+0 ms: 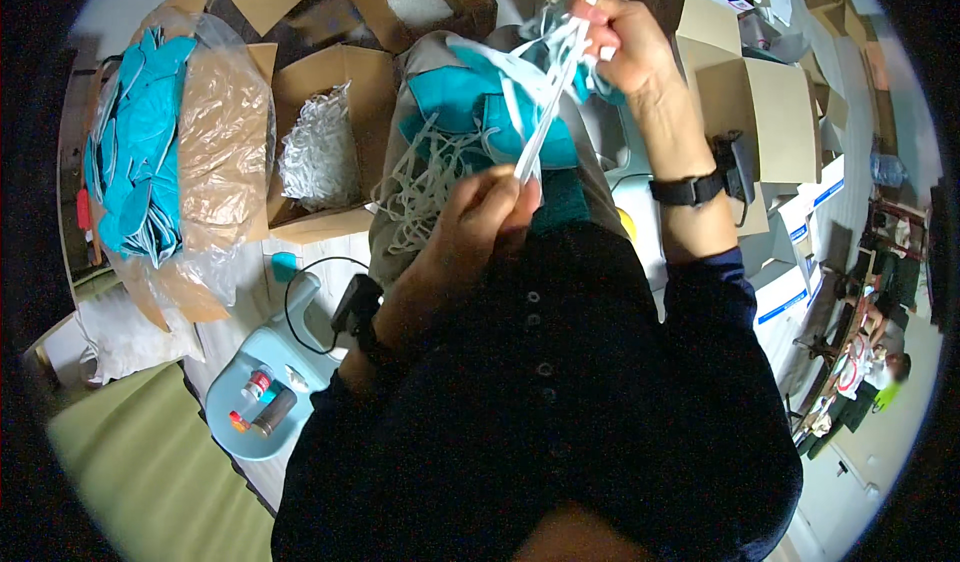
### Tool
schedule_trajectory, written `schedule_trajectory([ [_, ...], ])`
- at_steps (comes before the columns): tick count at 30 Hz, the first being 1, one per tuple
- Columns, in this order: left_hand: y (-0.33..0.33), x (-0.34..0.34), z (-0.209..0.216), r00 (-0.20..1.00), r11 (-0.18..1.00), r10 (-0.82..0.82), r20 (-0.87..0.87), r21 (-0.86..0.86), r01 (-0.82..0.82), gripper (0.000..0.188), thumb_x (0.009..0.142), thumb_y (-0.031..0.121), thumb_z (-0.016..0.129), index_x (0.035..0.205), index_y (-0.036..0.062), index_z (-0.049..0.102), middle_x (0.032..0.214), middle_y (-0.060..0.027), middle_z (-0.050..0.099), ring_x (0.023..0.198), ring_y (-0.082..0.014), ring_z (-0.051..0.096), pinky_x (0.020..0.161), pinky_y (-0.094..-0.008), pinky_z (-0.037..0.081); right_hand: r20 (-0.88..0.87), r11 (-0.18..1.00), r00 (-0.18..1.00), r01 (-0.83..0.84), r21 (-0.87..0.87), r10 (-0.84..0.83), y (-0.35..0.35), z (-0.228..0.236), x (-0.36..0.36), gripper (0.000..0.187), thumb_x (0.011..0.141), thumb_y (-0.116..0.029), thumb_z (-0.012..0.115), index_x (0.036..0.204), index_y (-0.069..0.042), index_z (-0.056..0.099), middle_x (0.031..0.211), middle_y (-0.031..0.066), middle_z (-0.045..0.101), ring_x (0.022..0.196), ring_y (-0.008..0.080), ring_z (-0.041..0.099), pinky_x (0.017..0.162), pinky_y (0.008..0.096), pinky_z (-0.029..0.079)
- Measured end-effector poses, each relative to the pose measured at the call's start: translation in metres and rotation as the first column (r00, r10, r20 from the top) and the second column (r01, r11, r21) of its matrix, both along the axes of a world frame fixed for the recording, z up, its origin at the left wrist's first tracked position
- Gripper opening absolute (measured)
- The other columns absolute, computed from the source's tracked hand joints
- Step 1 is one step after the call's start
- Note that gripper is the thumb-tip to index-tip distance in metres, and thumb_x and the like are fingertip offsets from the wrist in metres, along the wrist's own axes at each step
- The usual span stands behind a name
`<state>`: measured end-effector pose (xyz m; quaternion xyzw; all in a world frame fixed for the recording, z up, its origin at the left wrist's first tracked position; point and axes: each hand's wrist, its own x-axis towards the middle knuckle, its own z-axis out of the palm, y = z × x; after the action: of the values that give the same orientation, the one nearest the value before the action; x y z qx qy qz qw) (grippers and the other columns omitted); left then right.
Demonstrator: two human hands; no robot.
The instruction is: Manually bundle and organize medical face masks for packaging.
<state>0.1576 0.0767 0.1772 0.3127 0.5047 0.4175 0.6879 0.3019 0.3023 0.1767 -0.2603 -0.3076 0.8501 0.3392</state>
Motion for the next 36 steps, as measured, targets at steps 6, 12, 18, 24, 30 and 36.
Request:
schedule_trajectory([
  [6,0.022,-0.028,-0.030,0.969,0.975,0.206,0.133,0.049,-0.215,0.031,0.093,0.025,0.041,0.099,0.0053,0.065,0.056,0.0060,0.036,0.048,-0.0047,0.029,0.044,-0.0227,0.023,-0.010,0.965,0.994,0.110,0.239,-0.111,-0.019,0.014,0.037,0.019,0.089,-0.012,0.050,0.099,0.001,0.059,0.064,-0.0032,0.045,0.043,0.0026,0.029,0.041,0.0187,0.025],
  [12,0.041,-0.065,-0.064,0.929,0.985,0.086,-0.360,0.172,-0.025,0.037,0.089,0.037,0.049,0.087,0.0071,0.071,0.062,0.0014,0.052,0.049,-0.0095,0.041,0.047,-0.0256,0.030,0.446,0.889,0.844,0.077,0.451,-0.299,-0.039,0.033,0.064,0.035,0.084,-0.017,0.037,0.101,-0.002,0.063,0.067,-0.0036,0.047,0.060,0.0052,0.036,0.053,0.0200,0.027],
  [18,0.075,-0.046,-0.069,0.636,0.978,0.063,-0.769,0.176,0.116,0.039,0.083,0.036,0.063,0.074,-0.0009,0.069,0.059,-0.0049,0.060,0.056,-0.0152,0.056,0.057,-0.0316,0.043,0.634,0.855,0.673,-0.003,0.518,-0.382,-0.046,0.027,0.073,0.036,0.089,-0.034,0.051,0.093,-0.003,0.068,0.086,0.0028,0.065,0.069,0.0069,0.046,0.063,0.0216,0.035],
  [24,0.076,-0.033,-0.046,0.831,0.964,0.063,-0.553,0.250,0.093,0.033,0.081,0.028,0.070,0.075,-0.0038,0.066,0.058,0.0006,0.055,0.057,-0.0067,0.049,0.053,-0.0265,0.038,0.666,0.684,0.441,-0.146,0.715,-0.602,-0.045,-0.004,0.086,0.045,0.083,-0.044,0.068,0.085,0.001,0.069,0.070,0.0026,0.064,0.062,0.0089,0.051,0.059,0.0245,0.040],
  [30,0.084,-0.029,-0.002,0.916,0.952,0.109,-0.387,0.304,0.015,0.025,0.087,0.029,0.064,0.083,0.0043,0.066,0.069,0.0052,0.055,0.062,-0.0034,0.048,0.055,-0.0199,0.035,0.630,0.798,0.713,-0.168,0.579,-0.307,-0.066,0.020,0.058,0.040,0.086,-0.038,0.066,0.095,0.000,0.068,0.080,0.0019,0.067,0.067,0.0092,0.057,0.062,0.0255,0.045],
  [36,0.088,-0.003,-0.008,0.986,0.915,0.017,-0.168,0.400,0.052,0.026,0.088,0.028,0.065,0.088,0.0018,0.069,0.068,0.0061,0.057,0.062,-0.0015,0.047,0.055,-0.0186,0.036,0.424,0.868,0.839,0.108,0.484,-0.341,-0.049,0.017,0.028,0.024,0.087,-0.021,0.066,0.096,0.002,0.068,0.082,0.0051,0.068,0.067,0.0080,0.060,0.064,0.0223,0.049],
])
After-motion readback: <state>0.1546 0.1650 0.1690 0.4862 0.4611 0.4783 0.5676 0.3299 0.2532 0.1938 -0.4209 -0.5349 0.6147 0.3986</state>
